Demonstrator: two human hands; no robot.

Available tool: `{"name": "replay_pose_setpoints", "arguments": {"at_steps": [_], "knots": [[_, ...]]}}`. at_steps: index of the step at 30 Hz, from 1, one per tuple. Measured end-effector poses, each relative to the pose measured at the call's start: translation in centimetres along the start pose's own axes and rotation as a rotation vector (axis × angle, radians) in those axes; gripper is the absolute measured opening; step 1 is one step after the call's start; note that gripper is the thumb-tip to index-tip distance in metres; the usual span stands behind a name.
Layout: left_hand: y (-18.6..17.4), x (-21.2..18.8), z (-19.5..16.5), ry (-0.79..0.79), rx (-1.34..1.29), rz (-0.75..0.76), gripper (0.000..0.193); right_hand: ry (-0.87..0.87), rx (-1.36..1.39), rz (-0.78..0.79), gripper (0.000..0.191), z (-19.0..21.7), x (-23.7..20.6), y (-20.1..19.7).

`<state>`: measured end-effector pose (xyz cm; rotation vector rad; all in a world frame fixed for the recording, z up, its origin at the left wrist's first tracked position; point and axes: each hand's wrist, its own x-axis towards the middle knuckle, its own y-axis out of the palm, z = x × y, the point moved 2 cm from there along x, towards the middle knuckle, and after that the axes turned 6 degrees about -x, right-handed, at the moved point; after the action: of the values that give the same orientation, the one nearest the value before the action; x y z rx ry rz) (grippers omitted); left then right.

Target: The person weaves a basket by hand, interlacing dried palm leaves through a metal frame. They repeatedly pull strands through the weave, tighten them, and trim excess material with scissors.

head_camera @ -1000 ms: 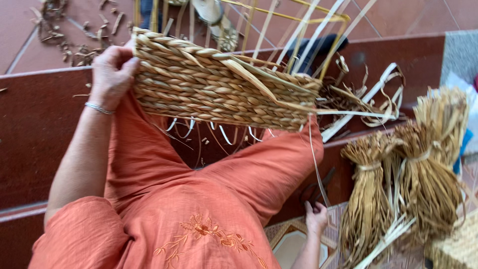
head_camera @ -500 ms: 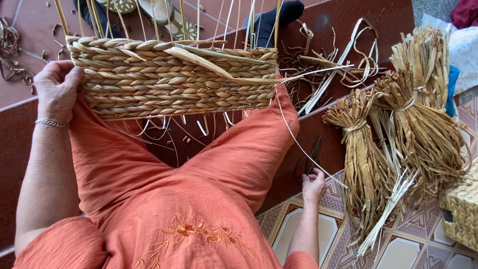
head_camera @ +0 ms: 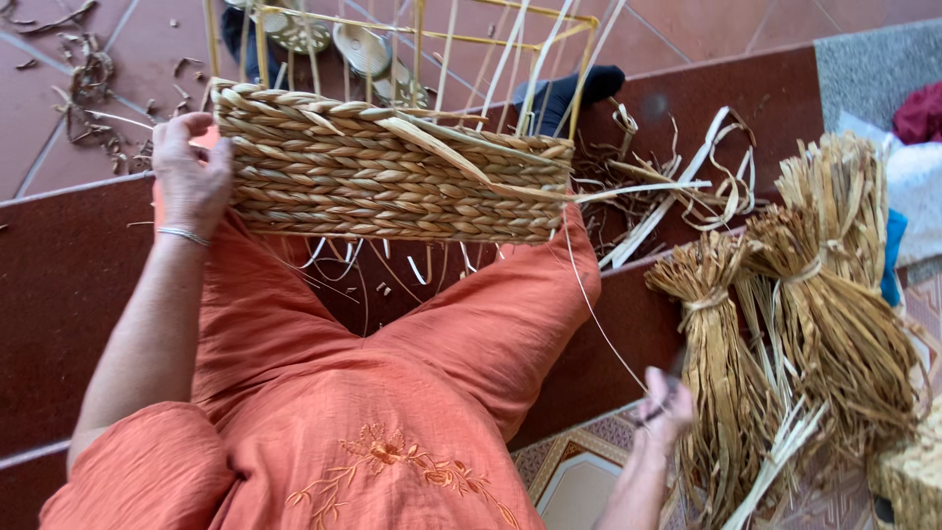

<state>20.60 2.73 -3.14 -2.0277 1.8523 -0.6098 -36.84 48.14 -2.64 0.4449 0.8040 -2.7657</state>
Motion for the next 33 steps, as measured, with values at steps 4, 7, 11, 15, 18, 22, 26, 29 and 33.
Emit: {"name": "replay_pose_setpoints", "arguments": {"at_steps": [4, 7, 11, 15, 18, 22, 26, 29, 33], "knots": [[0.7, -1.0, -0.8, 0.455, 0.409, -0.213, 0.027, -0.657, 0.102, -0.007, 0.023, 9.2, -2.9, 0.2], [2.8, -1.1, -0.4, 0.374, 0.195, 0.007, 0.022, -1.084, -0.019, 0.038, 0.035, 16.4, -4.8, 3.7], [5.3, -1.2, -1.4, 0.533, 0.209, 0.003, 0.03, -1.383, -0.335, 0.286, 0.056, 21.3, -8.3, 11.9], [7.1, -0.7, -2.8, 0.612, 0.333, 0.13, 0.038, -1.591, -0.555, 0.555, 0.061, 23.6, -12.4, 22.5], [7.4, -0.2, -3.4, 0.659, 0.373, 0.095, 0.039, -1.74, -0.692, 0.575, 0.06, 24.8, -15.1, 29.7], [6.7, 0.2, -3.1, 0.649, 0.158, 0.01, 0.027, -1.895, -0.725, 0.599, 0.066, 24.8, -18.0, 36.4], [5.5, 0.5, -2.4, 0.601, -0.043, -0.105, 0.023, -1.997, -0.747, 0.638, 0.074, 23.8, -20.3, 41.1], [5.0, 0.8, -2.4, 0.602, -0.067, -0.122, 0.021, -2.04, -0.736, 0.653, 0.079, 23.3, -21.6, 43.6], [4.8, 1.2, -2.6, 0.607, -0.06, -0.08, 0.022, -2.072, -0.743, 0.644, 0.084, 22.7, -22.7, 45.7]]}}
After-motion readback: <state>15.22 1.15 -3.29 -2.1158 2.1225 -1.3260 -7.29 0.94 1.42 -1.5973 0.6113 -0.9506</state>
